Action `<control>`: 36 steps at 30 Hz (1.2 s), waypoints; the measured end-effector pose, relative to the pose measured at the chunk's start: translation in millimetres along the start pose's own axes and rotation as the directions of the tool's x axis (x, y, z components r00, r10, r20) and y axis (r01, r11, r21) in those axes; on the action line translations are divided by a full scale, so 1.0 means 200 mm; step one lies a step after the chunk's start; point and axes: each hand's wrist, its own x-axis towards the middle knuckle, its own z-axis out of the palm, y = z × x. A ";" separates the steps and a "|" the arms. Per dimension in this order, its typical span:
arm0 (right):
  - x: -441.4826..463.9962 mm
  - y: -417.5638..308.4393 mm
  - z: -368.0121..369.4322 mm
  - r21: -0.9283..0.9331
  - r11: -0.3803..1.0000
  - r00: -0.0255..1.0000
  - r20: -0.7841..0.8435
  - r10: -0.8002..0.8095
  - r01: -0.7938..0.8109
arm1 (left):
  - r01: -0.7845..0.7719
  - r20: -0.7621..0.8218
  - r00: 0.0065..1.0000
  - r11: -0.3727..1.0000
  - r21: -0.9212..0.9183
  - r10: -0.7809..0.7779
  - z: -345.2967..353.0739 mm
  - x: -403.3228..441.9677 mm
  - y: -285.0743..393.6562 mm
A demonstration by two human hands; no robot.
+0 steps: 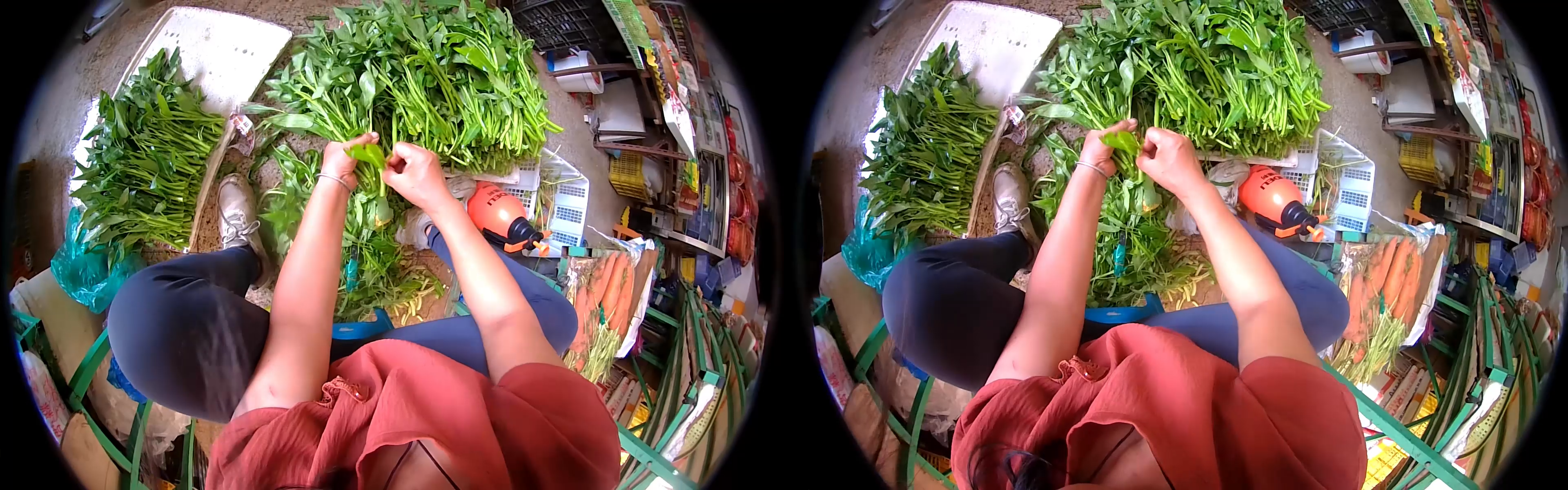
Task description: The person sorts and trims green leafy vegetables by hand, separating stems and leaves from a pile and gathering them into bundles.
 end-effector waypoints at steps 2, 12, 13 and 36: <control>-0.04 0.04 -0.05 -0.061 0.997 0.995 0.082 0.050 -0.045 | 0.068 0.039 0.997 0.996 -0.061 -0.066 -0.02 0.02 0.00; 0.38 0.35 -0.26 -0.555 0.784 0.845 -0.530 -0.076 -0.277 | 0.130 0.125 0.987 0.964 -0.232 -0.103 0.00 -0.02 0.00; 0.41 0.36 -0.26 -0.554 0.785 0.844 -0.531 -0.078 -0.276 | 0.144 0.150 0.983 0.945 -0.292 -0.103 0.00 -0.02 -0.01; 0.42 -0.16 -0.26 -0.401 0.822 0.754 0.362 0.548 -0.405 | 0.226 0.436 0.900 0.820 -0.525 0.031 -0.11 -0.12 -0.11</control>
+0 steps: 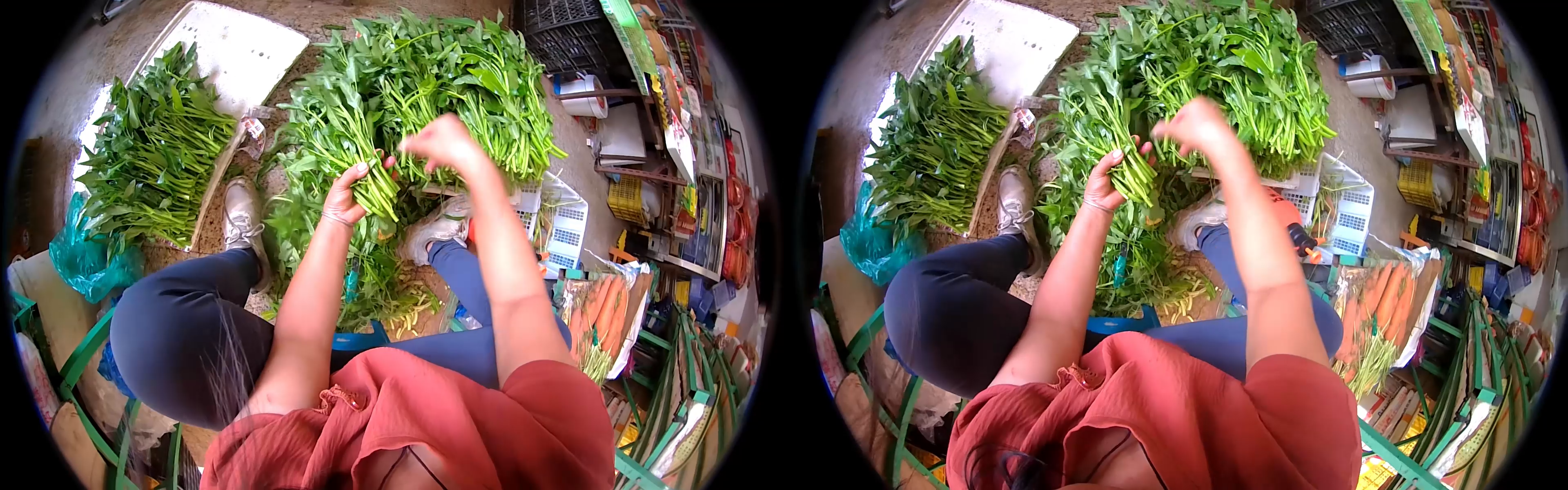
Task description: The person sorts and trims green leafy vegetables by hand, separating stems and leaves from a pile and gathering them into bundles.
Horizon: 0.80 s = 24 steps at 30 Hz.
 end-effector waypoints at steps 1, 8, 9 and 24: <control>0.18 0.07 -0.05 -0.034 0.998 0.966 -0.249 -0.067 0.060 | 0.005 0.025 1.000 1.000 0.005 -0.006 -0.01 0.00 0.01; 0.82 -0.03 -0.36 -0.539 0.834 0.696 -0.555 -0.456 0.117 | -0.006 0.047 0.999 0.994 -0.106 0.011 -0.02 0.04 -0.01; 0.84 -0.06 -0.36 -0.613 0.789 0.704 -0.544 -0.458 0.040 | -0.025 0.048 0.998 0.991 -0.129 0.032 -0.01 0.05 -0.01; 0.11 -0.04 0.09 0.097 0.861 0.686 -0.651 -0.325 0.500 | -0.065 0.118 0.989 0.982 -0.175 0.087 0.00 0.03 -0.02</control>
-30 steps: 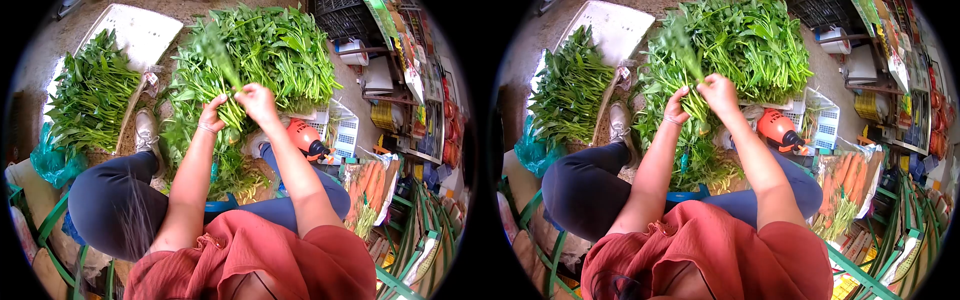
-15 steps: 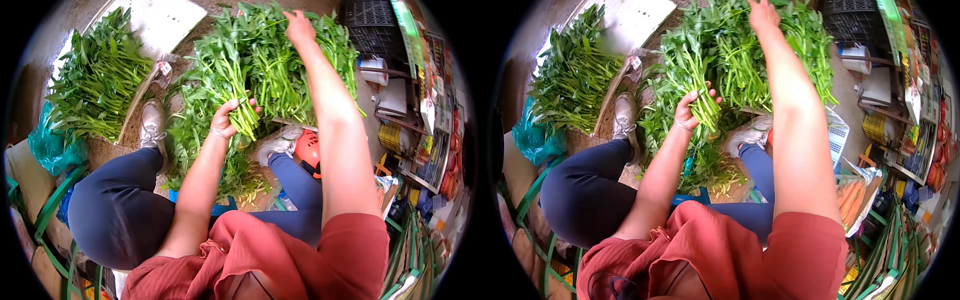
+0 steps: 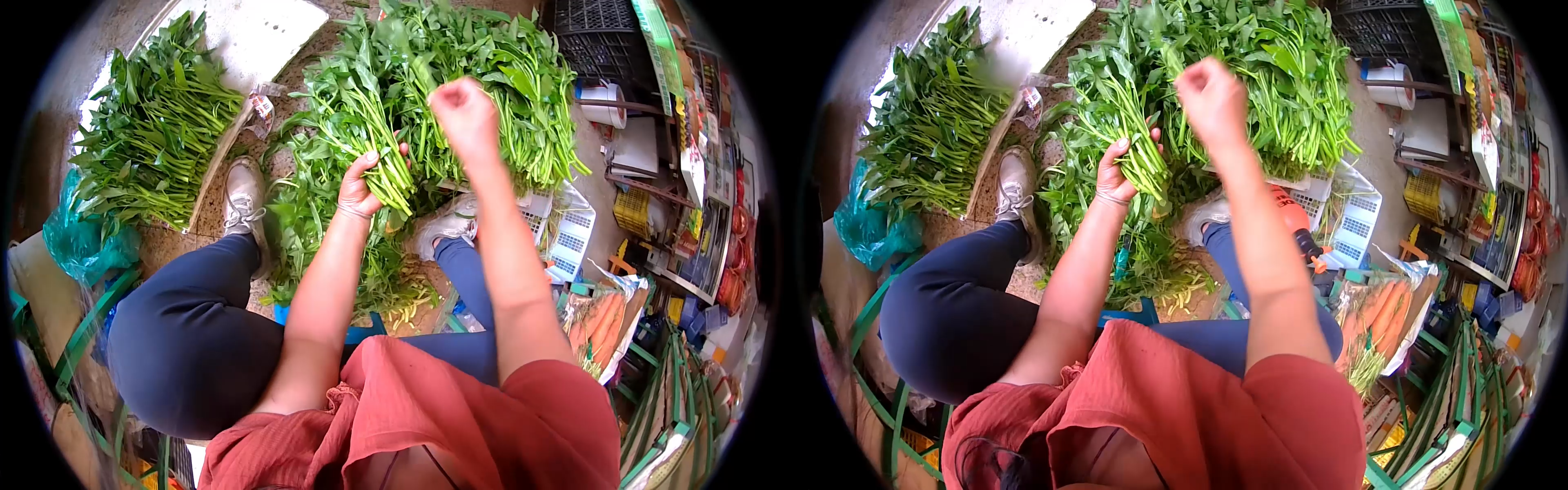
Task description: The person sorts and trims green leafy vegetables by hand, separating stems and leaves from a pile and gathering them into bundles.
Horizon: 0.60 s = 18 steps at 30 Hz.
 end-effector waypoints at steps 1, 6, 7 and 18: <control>-0.12 0.00 0.04 0.134 0.986 0.993 0.079 0.089 -0.099 | -0.040 -0.002 0.999 0.998 0.043 0.040 0.07 -0.01 -0.01; -0.47 0.09 0.20 0.346 0.923 0.986 0.051 0.160 -0.167 | 0.023 -0.014 1.000 0.994 0.102 -0.022 0.06 -0.06 0.00; -0.49 0.08 0.17 0.237 0.966 0.994 0.000 0.108 -0.105 | 0.016 -0.044 0.999 0.990 0.142 -0.009 0.03 -0.06 -0.01; -0.62 0.09 0.08 -0.129 0.977 0.914 -0.390 0.109 -0.172 | 0.105 -0.163 0.984 0.978 0.180 -0.076 0.02 0.02 -0.09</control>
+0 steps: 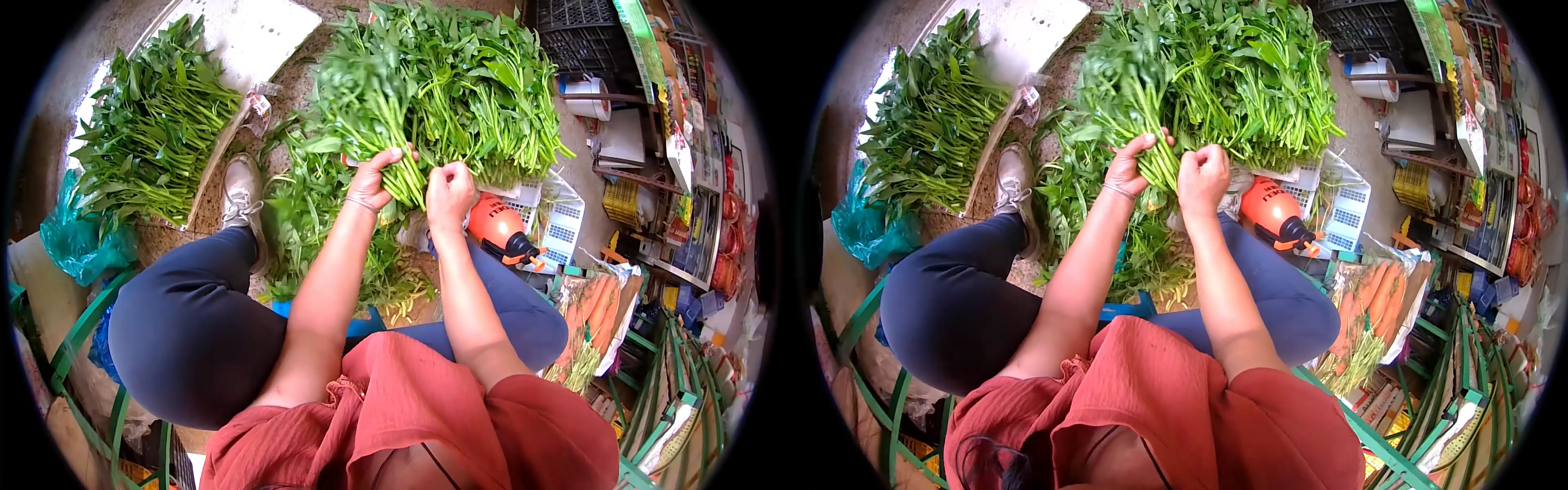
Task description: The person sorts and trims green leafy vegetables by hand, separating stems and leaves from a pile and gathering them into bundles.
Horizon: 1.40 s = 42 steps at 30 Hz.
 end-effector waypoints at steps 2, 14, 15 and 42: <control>0.02 0.08 -0.02 0.007 0.988 0.983 0.099 0.155 -0.157 | -0.087 -0.060 0.995 0.992 -0.091 0.081 0.01 -0.01 0.04; 0.76 -0.14 0.24 -0.295 0.861 0.821 0.287 0.494 -0.415 | -0.075 0.023 0.997 0.988 -0.134 0.079 0.04 -0.05 0.08; 0.77 0.03 0.31 -0.204 0.873 0.856 0.193 0.480 -0.444 | -0.083 0.016 0.996 0.986 -0.142 0.087 0.04 -0.05 0.09; 0.01 0.02 -0.01 0.016 0.957 0.939 0.186 -0.288 0.290 | -0.014 0.131 0.991 0.999 -0.044 0.020 0.01 -0.02 0.04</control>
